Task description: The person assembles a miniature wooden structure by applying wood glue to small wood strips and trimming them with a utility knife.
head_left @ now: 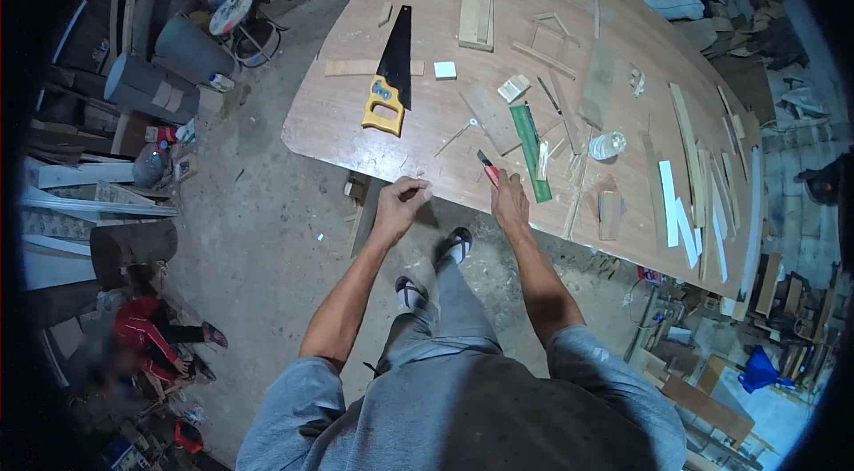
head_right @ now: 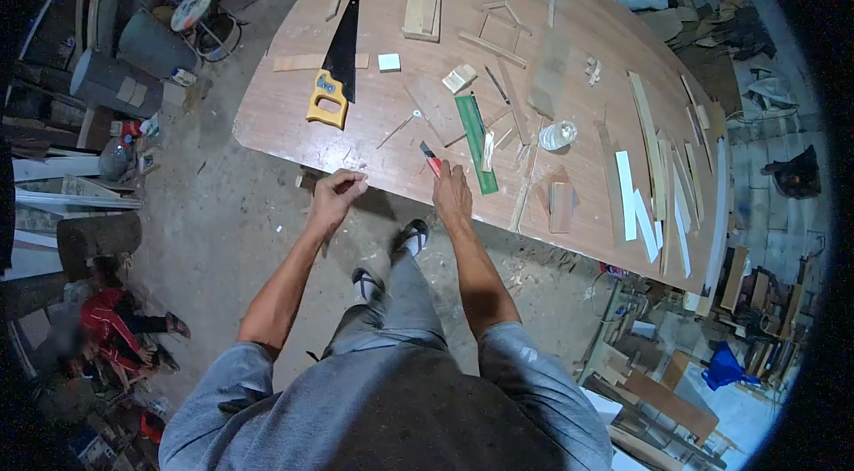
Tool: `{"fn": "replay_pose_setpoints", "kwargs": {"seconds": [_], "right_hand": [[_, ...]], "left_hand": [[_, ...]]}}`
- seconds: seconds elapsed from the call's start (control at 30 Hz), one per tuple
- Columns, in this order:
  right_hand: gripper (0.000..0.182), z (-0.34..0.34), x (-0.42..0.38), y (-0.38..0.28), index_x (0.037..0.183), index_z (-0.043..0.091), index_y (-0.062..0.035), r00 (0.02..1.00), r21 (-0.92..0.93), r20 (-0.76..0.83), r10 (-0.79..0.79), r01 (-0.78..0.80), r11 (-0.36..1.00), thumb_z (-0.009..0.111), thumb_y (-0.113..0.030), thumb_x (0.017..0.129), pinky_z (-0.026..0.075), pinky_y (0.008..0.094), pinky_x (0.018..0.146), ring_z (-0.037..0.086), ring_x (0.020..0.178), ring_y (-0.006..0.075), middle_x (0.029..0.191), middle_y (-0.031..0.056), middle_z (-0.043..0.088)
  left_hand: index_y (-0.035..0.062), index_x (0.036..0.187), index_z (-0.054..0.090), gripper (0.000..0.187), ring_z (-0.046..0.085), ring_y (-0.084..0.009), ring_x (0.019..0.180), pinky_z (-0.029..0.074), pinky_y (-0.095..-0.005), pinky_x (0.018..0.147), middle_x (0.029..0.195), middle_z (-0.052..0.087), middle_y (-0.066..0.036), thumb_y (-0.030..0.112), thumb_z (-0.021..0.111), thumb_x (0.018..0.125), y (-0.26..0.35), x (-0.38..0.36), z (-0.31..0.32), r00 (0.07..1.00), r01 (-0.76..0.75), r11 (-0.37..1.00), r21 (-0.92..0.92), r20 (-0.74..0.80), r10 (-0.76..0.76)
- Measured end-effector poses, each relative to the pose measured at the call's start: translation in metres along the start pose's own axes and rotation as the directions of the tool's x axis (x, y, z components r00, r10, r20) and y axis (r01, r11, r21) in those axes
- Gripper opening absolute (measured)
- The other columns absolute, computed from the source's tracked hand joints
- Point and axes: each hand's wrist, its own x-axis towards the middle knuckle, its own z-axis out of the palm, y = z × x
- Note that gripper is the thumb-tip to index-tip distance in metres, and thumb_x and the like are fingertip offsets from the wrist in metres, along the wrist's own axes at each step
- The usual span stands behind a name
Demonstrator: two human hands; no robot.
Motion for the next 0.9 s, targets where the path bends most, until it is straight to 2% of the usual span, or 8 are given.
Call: {"fn": "replay_pose_setpoints", "kwargs": {"seconds": [0.07,0.2,0.3,0.37,0.4,0.47,0.6,0.9], "right_hand": [[0.042,0.009,0.008,0.006,0.126,0.049,-0.0032,0.999,0.000,-0.019,-0.046,0.046,0.999,0.057,-0.017,0.088,0.048,0.0484,0.082,0.058,0.098,0.0380,0.107,0.0207,0.054],[0.044,-0.036,-0.001,-0.016,0.128,0.050,-0.0046,0.985,-0.051,-0.104,-0.138,0.133,0.990,0.059,-0.016,0.086,0.045,0.0468,0.087,0.055,0.102,0.0336,0.109,0.0162,0.054],[0.041,-0.061,-0.011,-0.033,0.122,0.056,-0.0041,0.961,0.173,-0.238,-0.137,0.181,0.968,0.063,-0.012,0.082,0.045,0.0465,0.087,0.056,0.102,0.0313,0.109,0.0133,0.058],[0.028,-0.081,-0.012,-0.047,0.110,0.063,-0.0015,0.959,0.597,-0.271,-0.081,0.234,0.768,0.064,-0.008,0.083,0.048,0.0397,0.088,0.061,0.098,0.0287,0.107,0.0134,0.063],[0.028,-0.095,-0.014,-0.054,0.110,0.063,-0.0015,0.958,0.597,-0.275,-0.078,0.234,0.767,0.064,-0.008,0.083,0.048,0.0397,0.088,0.061,0.098,0.0287,0.107,0.0134,0.063],[0.022,-0.122,-0.022,-0.065,0.107,0.064,-0.0003,0.991,0.970,0.021,-0.129,0.011,0.242,0.063,-0.010,0.088,0.049,0.0329,0.088,0.063,0.094,0.0213,0.106,0.0116,0.063],[0.018,-0.152,-0.024,-0.068,0.104,0.063,0.0034,0.968,0.938,-0.101,-0.228,0.169,0.303,0.063,-0.004,0.088,0.053,0.0273,0.080,0.062,0.093,0.0153,0.103,0.0099,0.061],[0.013,-0.159,0.000,-0.049,0.098,0.063,0.0077,0.970,0.953,-0.223,-0.095,0.238,0.186,0.059,0.000,0.089,0.054,0.0270,0.076,0.065,0.089,0.0175,0.101,0.0129,0.062]], "left_hand": [[-0.0033,0.100,0.068,0.019,0.056,-0.0084,0.073,0.048,-0.0237,0.064,0.087,0.063,-0.004,0.005,0.069,0.083,0.023,-0.005,0.006,0.958,0.285,0.923,-0.259,0.050,-0.282],[-0.0008,0.111,0.064,0.029,0.059,-0.0105,0.072,0.051,-0.0238,0.063,0.085,0.063,-0.004,0.009,0.070,0.084,0.058,-0.008,0.022,0.976,0.202,0.835,-0.512,0.033,-0.216],[-0.0004,0.113,0.063,0.030,0.061,-0.0112,0.073,0.053,-0.0242,0.061,0.083,0.064,-0.005,0.008,0.069,0.085,0.080,-0.007,0.036,0.970,0.219,0.798,-0.561,0.041,-0.238],[-0.0003,0.111,0.063,0.028,0.061,-0.0116,0.073,0.053,-0.0243,0.060,0.083,0.065,-0.005,0.009,0.069,0.085,0.091,-0.005,0.046,0.964,0.241,0.797,-0.554,0.039,-0.265],[-0.0001,0.109,0.064,0.026,0.062,-0.0119,0.074,0.053,-0.0244,0.059,0.084,0.065,-0.006,0.010,0.069,0.085,0.096,-0.004,0.051,0.953,0.270,0.791,-0.549,0.038,-0.300],[-0.0002,0.108,0.065,0.025,0.063,-0.0120,0.074,0.053,-0.0246,0.059,0.085,0.066,-0.006,0.011,0.068,0.086,0.103,0.001,0.062,0.959,0.248,0.811,-0.531,0.016,-0.283],[-0.0001,0.104,0.066,0.023,0.064,-0.0123,0.075,0.054,-0.0253,0.059,0.086,0.067,-0.006,0.015,0.067,0.087,0.123,0.009,0.079,0.959,0.205,0.849,-0.487,-0.071,-0.273],[-0.0012,0.107,0.063,0.027,0.068,-0.0169,0.086,0.055,-0.0284,0.060,0.092,0.069,-0.011,0.018,0.065,0.089,0.143,0.044,0.080,0.956,0.292,0.799,-0.525,0.190,-0.225]]}}
